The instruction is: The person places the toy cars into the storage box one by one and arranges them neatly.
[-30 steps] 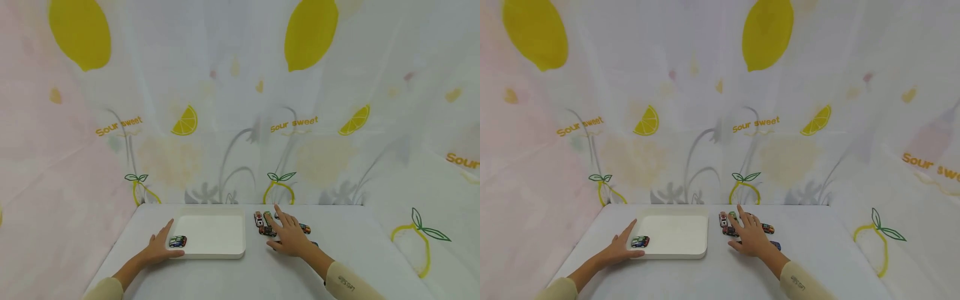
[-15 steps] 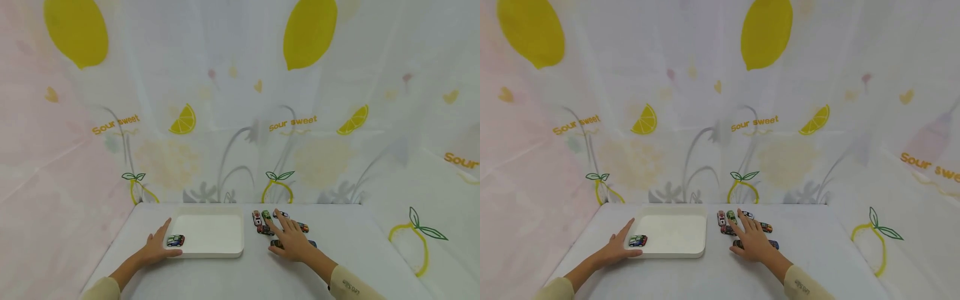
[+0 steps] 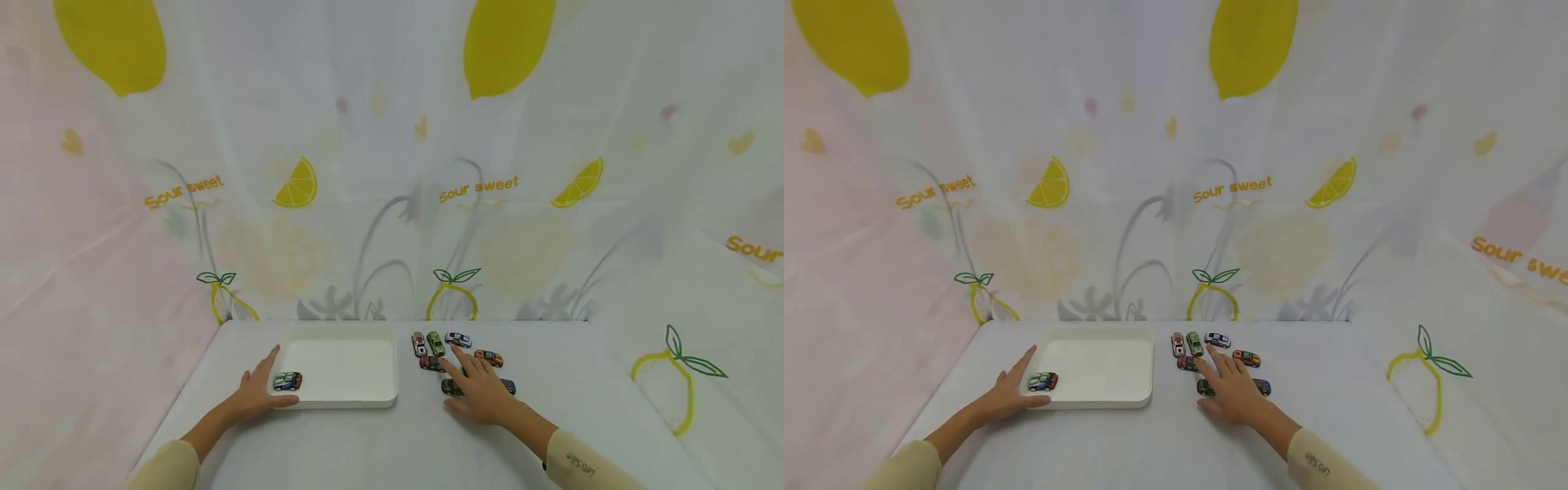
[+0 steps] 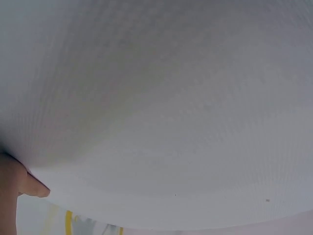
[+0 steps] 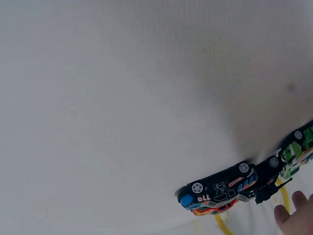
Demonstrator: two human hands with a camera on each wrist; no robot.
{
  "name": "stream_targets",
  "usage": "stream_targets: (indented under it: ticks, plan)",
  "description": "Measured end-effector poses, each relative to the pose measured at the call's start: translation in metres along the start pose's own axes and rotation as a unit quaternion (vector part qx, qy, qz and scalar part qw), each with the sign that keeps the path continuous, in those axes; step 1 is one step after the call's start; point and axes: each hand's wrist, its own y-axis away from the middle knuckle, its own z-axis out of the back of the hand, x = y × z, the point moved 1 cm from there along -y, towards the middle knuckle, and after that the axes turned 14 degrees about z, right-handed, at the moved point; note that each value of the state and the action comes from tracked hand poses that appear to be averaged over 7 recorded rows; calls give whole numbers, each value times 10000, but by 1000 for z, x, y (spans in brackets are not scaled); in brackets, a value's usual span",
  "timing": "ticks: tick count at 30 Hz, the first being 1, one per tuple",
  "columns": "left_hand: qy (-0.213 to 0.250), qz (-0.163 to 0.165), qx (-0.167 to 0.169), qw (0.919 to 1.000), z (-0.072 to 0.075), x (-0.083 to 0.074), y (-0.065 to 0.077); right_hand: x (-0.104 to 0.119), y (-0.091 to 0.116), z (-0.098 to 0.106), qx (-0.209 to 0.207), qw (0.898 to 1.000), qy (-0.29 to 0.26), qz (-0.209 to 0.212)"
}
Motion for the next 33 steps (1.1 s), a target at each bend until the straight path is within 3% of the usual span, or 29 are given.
stream_targets:
  ticks: [7, 12, 19, 22, 27, 33]
  plan:
    - [-14, 17, -41, 10000, 3, 0, -6, -3, -1, 3, -155, 9999, -12, -55]
    - [-62, 151, -51, 9999, 1, 2, -7, -8, 0, -1, 163, 9995, -265, -98]
    - [-36, 72, 22, 10000, 0, -2, -8, -16, 1, -7, 312, 9956, -770, -441]
    - [-37, 38, -2, 10000, 4, -7, -10, -20, -5, -6, 381, 9949, -743, -564]
    - [12, 141, -4, 9999, 9, -12, -12, -19, -14, -4, 154, 9964, -680, -476]
    - [-54, 319, 155, 9994, 3, -5, -6, -8, -14, -9, 334, 9965, -577, -509]
